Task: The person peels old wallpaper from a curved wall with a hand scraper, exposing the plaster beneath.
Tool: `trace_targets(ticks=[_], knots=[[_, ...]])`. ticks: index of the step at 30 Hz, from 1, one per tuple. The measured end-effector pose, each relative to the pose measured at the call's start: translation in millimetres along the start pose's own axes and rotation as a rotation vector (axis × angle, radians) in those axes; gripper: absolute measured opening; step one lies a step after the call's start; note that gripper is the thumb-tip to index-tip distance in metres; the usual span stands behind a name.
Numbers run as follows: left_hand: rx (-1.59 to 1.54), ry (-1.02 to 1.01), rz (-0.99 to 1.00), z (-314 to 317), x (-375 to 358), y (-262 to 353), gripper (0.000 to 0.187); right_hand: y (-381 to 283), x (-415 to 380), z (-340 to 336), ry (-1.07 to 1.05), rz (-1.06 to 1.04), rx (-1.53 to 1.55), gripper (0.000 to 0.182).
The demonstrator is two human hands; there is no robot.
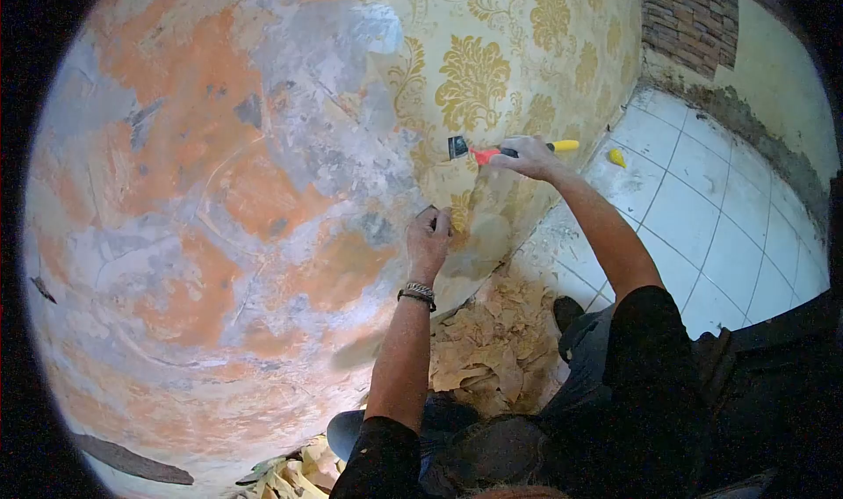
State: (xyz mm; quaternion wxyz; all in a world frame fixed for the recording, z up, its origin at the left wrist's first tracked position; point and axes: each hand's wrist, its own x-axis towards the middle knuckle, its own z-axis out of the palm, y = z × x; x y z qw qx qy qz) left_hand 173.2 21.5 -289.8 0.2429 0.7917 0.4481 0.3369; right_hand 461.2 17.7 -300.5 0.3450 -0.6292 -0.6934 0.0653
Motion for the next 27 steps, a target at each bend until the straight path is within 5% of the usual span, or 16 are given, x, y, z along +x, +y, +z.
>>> trace_targets(ticks=[10, 15, 17, 19, 21, 23, 25, 27], knots=[[0.013, 0.037, 0.031, 5.9, 3.6, -9.8, 0.034, -26.7, 10.5, 2.9, 0.185, -0.168, -0.048, 0.057], [0.133, -0.019, 0.044, 14.3, -4.7, -20.4, 0.027, -37.8, 11.2, 0.9, 0.098, -0.141, -0.002, 0.064], [0.498, -0.281, 0.195, 22.8, -20.8, -58.1, 0.02, -34.0, 12.4, -4.2, 0.047, -0.088, -0.074, 0.065], [0.677, -0.491, 0.331, 33.4, -46.9, -102.6, 0.032, -44.9, 19.1, 1.0, 0.124, -0.143, -0.11, 0.065], [0.873, -0.788, 0.263, 42.2, -94.1, -132.3, 0.034, -54.7, 19.0, -2.9, -0.034, -0.086, -0.041, 0.066], [0.594, -0.695, 0.117, 16.7, -123.9, -113.1, 0.027, -9.2, 9.9, -6.8, 0.025, -0.122, 0.071, 0.068], [0.476, -0.665, -0.059, -26.7, -113.5, -58.8, 0.03, 30.8, -7.5, -14.0, 0.085, 0.127, 0.064, 0.06], [0.707, -0.273, 0.373, -76.4, -119.5, -95.1, 0.027, 49.1, -21.1, -16.6, 0.041, 0.202, 0.04, 0.061]])
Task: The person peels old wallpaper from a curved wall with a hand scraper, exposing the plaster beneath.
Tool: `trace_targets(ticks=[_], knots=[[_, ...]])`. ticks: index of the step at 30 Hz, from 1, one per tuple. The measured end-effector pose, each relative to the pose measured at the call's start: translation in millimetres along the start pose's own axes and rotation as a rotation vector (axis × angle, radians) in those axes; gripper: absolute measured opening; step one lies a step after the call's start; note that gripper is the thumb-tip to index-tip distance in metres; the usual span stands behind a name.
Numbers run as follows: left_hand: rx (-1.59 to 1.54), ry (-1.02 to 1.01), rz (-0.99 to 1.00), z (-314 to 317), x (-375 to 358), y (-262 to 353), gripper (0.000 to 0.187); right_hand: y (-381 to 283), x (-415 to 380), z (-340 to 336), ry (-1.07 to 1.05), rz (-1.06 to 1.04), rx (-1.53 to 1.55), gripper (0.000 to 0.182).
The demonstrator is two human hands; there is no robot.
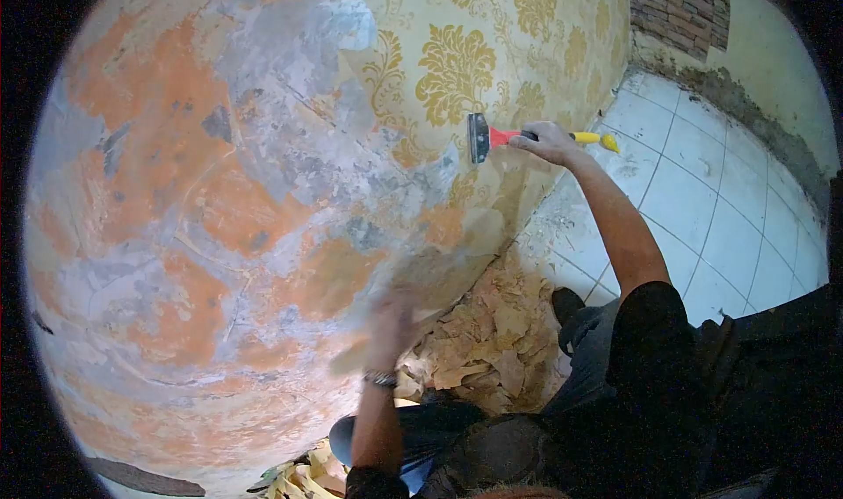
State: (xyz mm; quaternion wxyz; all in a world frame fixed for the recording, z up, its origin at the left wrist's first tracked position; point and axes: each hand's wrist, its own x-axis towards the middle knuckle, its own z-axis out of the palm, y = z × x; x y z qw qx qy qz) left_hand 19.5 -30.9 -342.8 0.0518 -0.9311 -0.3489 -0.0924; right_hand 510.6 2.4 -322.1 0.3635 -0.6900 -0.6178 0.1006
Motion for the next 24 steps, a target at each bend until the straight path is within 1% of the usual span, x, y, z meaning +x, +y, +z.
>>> trace_targets(ticks=[1, 2, 4, 5, 7, 8, 10, 11, 12, 14, 15, 17, 21, 23, 24], knots=[[0.128, -0.107, -0.136, -43.7, 5.4, 1.6, 0.03, 6.7, -3.4, -1.4, -0.036, 0.065, -0.031, 0.062], [0.268, -0.234, -0.257, -87.8, 10.9, 3.4, 0.033, 7.7, -4.2, 0.6, -0.041, 0.075, -0.033, 0.062], [0.41, 0.677, -0.107, -124.4, 13.7, -10.3, 0.055, -0.3, -2.2, 10.1, -0.119, 0.038, 0.043, 0.07], [0.41, 0.674, -0.109, -133.8, 20.0, -15.3, 0.055, -3.7, 0.1, 19.8, -0.122, 0.038, 0.044, 0.07], [0.613, 0.52, -0.174, -146.1, 35.8, -23.8, 0.068, -10.0, 5.1, 45.1, -0.034, -0.053, 0.156, 0.071], [0.613, 0.521, -0.174, -147.1, 44.3, -26.7, 0.068, -16.5, 3.9, 49.5, -0.034, -0.053, 0.156, 0.071], [0.676, 0.502, -0.22, -145.5, 57.9, -30.8, 0.076, -25.7, 0.4, 53.9, -0.05, -0.048, 0.206, 0.072], [0.688, 0.524, -0.228, -145.2, 59.8, -28.9, 0.078, -26.4, -1.7, 50.4, -0.084, -0.028, 0.223, 0.072], [0.686, 0.521, -0.232, -143.2, 59.6, -30.2, 0.078, -23.3, -3.1, 49.7, -0.088, -0.027, 0.222, 0.072], [0.675, 0.573, -0.207, -139.7, 60.1, -33.5, 0.078, -19.0, -3.7, 47.0, -0.1, 0.02, 0.14, 0.063], [0.672, 0.577, -0.214, -140.3, 61.1, -34.0, 0.078, -24.9, -1.6, 49.8, -0.102, 0.015, 0.133, 0.063], [0.661, 0.578, -0.214, -139.4, 60.7, -32.4, 0.077, -37.3, -4.3, 62.5, -0.02, -0.074, 0.224, 0.063], [0.654, 0.578, -0.219, -140.0, 59.7, -32.4, 0.076, -36.1, -7.2, 63.7, -0.031, -0.048, 0.249, 0.064], [0.652, 0.589, -0.187, -140.7, 60.3, -33.1, 0.076, -38.2, -11.3, 53.7, -0.04, 0.012, 0.185, 0.066], [0.655, 0.59, -0.189, -141.7, 61.7, -33.4, 0.076, -43.7, -8.2, 54.5, -0.041, 0.009, 0.186, 0.066]])
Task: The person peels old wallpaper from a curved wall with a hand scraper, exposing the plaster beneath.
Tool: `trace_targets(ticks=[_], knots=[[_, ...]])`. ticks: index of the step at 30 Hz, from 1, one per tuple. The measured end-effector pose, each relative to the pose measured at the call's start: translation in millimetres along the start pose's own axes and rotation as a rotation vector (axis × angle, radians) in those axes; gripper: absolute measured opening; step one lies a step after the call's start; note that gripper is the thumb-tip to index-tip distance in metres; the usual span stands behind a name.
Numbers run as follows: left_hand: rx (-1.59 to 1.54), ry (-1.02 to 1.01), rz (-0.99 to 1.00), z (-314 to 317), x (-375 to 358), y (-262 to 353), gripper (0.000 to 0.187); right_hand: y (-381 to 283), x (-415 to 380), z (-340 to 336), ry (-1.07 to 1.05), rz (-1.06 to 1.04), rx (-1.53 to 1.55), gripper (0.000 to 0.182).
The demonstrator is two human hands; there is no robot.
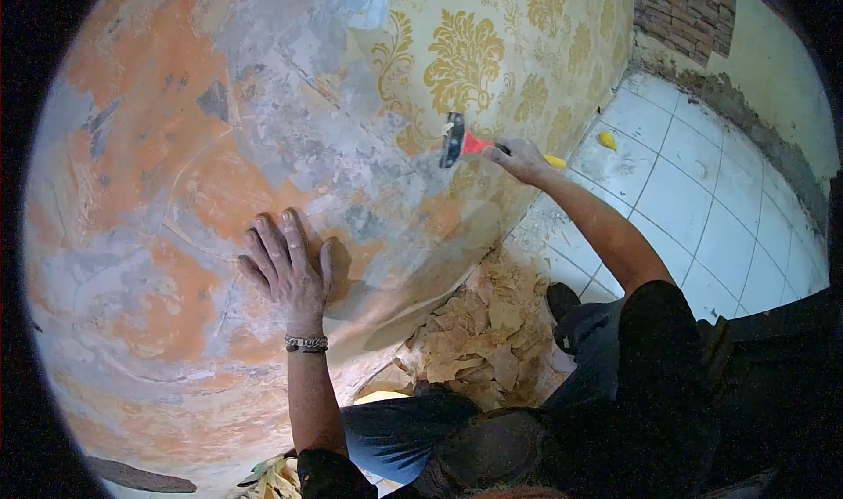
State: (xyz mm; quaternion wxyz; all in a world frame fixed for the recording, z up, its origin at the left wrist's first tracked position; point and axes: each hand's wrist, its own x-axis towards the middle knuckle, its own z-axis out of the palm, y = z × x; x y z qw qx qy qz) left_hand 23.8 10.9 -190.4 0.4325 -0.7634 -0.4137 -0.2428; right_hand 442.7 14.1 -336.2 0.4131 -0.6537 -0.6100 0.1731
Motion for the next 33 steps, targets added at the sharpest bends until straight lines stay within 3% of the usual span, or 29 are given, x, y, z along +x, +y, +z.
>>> trace_targets(ticks=[6, 9, 14, 16, 18, 21, 24, 33], knots=[[0.008, -0.017, -0.004, 0.3, -3.0, -1.8, 0.077, -4.3, 2.7, -8.6, 0.048, -0.055, -0.037, 0.07], [0.018, -0.011, 0.004, 1.8, -1.8, 3.4, 0.077, -9.1, 9.2, -12.3, 0.012, -0.067, -0.164, 0.069], [-0.006, 0.014, -0.022, 6.6, -2.3, 5.5, 0.076, -5.0, 12.1, -19.4, 0.182, -0.208, -0.196, 0.061], [0.003, 0.018, -0.022, 6.9, -0.6, 5.7, 0.076, -27.2, 10.3, -26.9, 0.124, -0.147, -0.166, 0.059], [0.005, 0.012, -0.02, 6.4, -2.1, 8.6, 0.076, -42.6, 13.3, -17.7, 0.183, -0.254, -0.241, 0.057], [-0.003, -0.014, -0.037, 4.8, -0.4, 7.1, 0.077, -40.8, 13.9, -28.8, 0.078, -0.172, -0.228, 0.056], [-0.018, 0.014, 0.012, 5.4, 0.3, 3.6, 0.079, -35.7, 15.3, -29.6, 0.157, -0.212, -0.244, 0.055], [-0.038, -0.015, -0.007, 4.5, 0.9, 6.2, 0.079, -57.7, 23.5, -30.9, 0.129, -0.232, -0.345, 0.054]])
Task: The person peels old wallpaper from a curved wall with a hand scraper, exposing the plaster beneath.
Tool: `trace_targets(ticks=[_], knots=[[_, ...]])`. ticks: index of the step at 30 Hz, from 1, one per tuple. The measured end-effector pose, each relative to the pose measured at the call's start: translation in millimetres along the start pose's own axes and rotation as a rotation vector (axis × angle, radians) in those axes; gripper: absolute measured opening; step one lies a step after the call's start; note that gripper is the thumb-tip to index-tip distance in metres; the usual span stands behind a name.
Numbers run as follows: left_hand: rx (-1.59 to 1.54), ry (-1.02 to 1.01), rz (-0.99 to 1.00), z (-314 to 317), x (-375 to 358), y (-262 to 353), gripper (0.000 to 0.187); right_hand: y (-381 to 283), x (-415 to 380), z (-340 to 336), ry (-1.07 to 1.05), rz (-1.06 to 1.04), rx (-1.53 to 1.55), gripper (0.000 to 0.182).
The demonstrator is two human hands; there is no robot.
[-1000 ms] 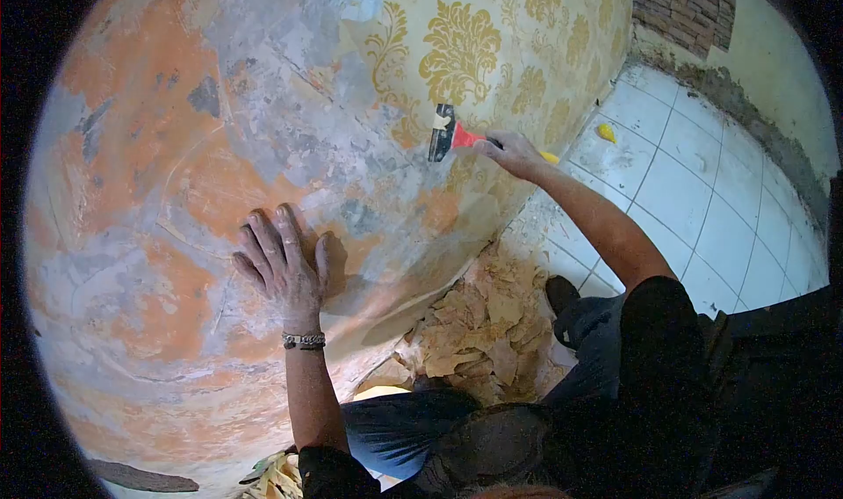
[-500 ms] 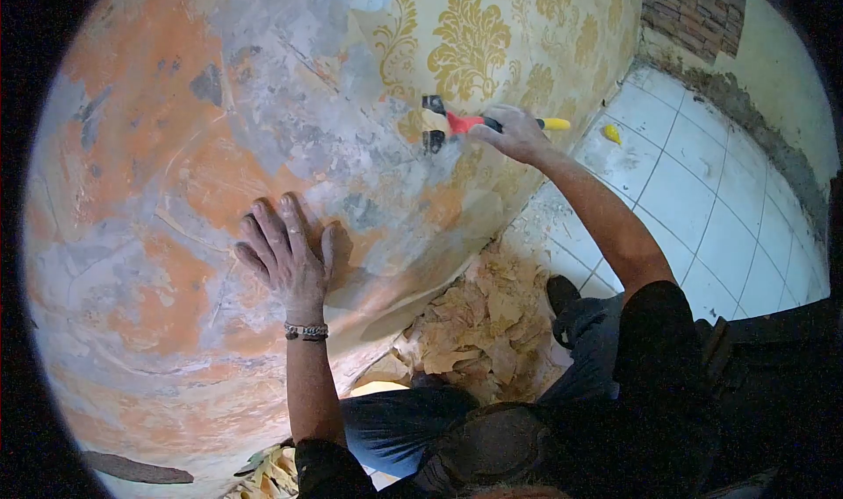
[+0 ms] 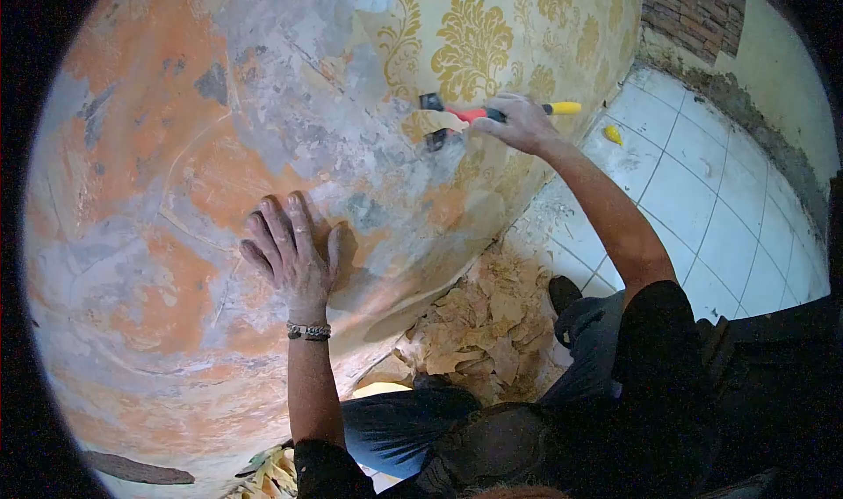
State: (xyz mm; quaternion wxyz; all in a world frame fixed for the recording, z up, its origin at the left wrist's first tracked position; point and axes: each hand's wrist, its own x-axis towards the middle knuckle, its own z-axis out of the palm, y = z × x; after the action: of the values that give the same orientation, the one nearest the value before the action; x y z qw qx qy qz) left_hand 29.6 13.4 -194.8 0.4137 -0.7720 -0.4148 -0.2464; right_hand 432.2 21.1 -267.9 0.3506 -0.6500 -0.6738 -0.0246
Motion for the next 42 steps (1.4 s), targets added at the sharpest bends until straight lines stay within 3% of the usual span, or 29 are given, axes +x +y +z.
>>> trace_targets(ticks=[3, 5, 10, 12, 13, 20, 28, 42], knots=[[0.004, 0.036, 0.002, 2.0, -1.9, 3.3, 0.079, -24.8, 0.2, 8.9, 0.034, -0.026, 0.101, 0.056], [0.002, 0.003, -0.002, 1.4, -2.2, -0.7, 0.078, -31.4, 1.7, 7.2, 0.123, -0.262, 0.023, 0.049], [0.015, 0.002, 0.016, 4.1, -3.6, -0.3, 0.077, 50.1, -5.2, 6.0, 0.132, -0.132, 0.028, 0.058], [0.017, 0.0, 0.019, 2.1, -4.2, 0.9, 0.077, 61.8, -13.8, -1.7, -0.077, 0.097, -0.034, 0.062], [0.012, 0.013, 0.018, 1.8, -2.8, 1.9, 0.076, 60.3, -16.6, -1.5, -0.081, 0.105, -0.035, 0.062], [0.023, 0.026, 0.017, 4.7, -0.9, 3.6, 0.075, 53.8, -19.7, -17.0, 0.077, 0.006, -0.169, 0.062], [0.054, 0.041, 0.026, 5.4, -0.3, 5.7, 0.081, 55.9, -16.6, -19.8, -0.021, 0.042, -0.208, 0.066], [0.037, 0.052, 0.02, 3.5, -0.5, 7.5, 0.081, 36.4, -11.2, -17.3, 0.012, 0.028, -0.18, 0.066]])
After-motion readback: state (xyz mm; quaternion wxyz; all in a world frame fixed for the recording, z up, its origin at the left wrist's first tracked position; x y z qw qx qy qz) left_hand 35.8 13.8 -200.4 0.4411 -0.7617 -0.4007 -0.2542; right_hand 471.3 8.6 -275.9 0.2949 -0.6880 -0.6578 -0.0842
